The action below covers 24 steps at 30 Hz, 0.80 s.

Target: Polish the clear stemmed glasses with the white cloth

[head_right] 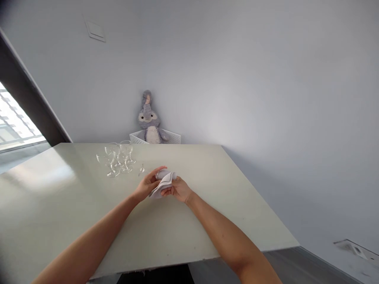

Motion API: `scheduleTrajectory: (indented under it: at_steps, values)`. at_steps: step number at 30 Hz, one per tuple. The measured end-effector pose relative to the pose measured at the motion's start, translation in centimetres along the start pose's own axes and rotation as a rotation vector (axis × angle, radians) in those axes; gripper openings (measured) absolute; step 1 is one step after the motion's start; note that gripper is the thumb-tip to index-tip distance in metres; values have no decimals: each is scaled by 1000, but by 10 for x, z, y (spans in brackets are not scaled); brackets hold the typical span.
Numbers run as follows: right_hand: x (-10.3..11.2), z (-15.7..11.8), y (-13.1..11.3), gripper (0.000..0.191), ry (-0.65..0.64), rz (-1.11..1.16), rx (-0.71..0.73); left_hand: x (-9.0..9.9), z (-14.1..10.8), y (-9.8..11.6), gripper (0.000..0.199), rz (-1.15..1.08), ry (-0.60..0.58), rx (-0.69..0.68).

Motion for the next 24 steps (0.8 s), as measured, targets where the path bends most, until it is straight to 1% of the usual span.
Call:
scheduleTrajectory:
  at_steps: [3,6,8,9,11,13,14,15,16,18,20,22,24]
  values:
    - [-6,-4,-5,27,-30,-315,116,2,2,-2,61,-1,45,28]
    - [-7,-6,-6,18,-90,-644,244,5,6,-8,55,32,97,40]
    - [-5,-5,-4,14,-117,-715,259,9,8,-12,49,136,177,29]
    - [-2,-3,-2,14,-101,-688,238,11,7,-13,46,206,240,21]
    - [5,0,0,18,4,-554,153,15,4,-10,39,319,397,-41]
    - [13,3,2,25,155,-400,65,16,-1,-2,30,367,512,-180]
    - [17,4,2,28,216,-325,31,16,-3,3,27,379,532,-259]
    - [20,4,1,31,250,-248,5,15,-4,8,25,388,526,-326]
    - [22,4,0,33,252,-169,-18,15,-5,13,25,401,504,-371]
    - [23,3,-3,37,198,-38,-53,16,-4,18,24,449,465,-411]
    - [22,1,-8,37,101,-17,-62,19,-3,19,22,537,445,-429]
    - [22,0,-15,31,-25,-141,-36,24,-2,17,22,664,432,-441]
    - [23,0,-21,21,-158,-389,49,28,-1,14,23,789,408,-435]
Point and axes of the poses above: each hand's wrist, its own z-axis towards the middle knuckle, its own x-axis out of the back of the hand, y = z × x, the point moved 2 cm from there along z, towards the middle knuckle, and after that the axes turned 14 degrees about x, right-handed, at the moved point
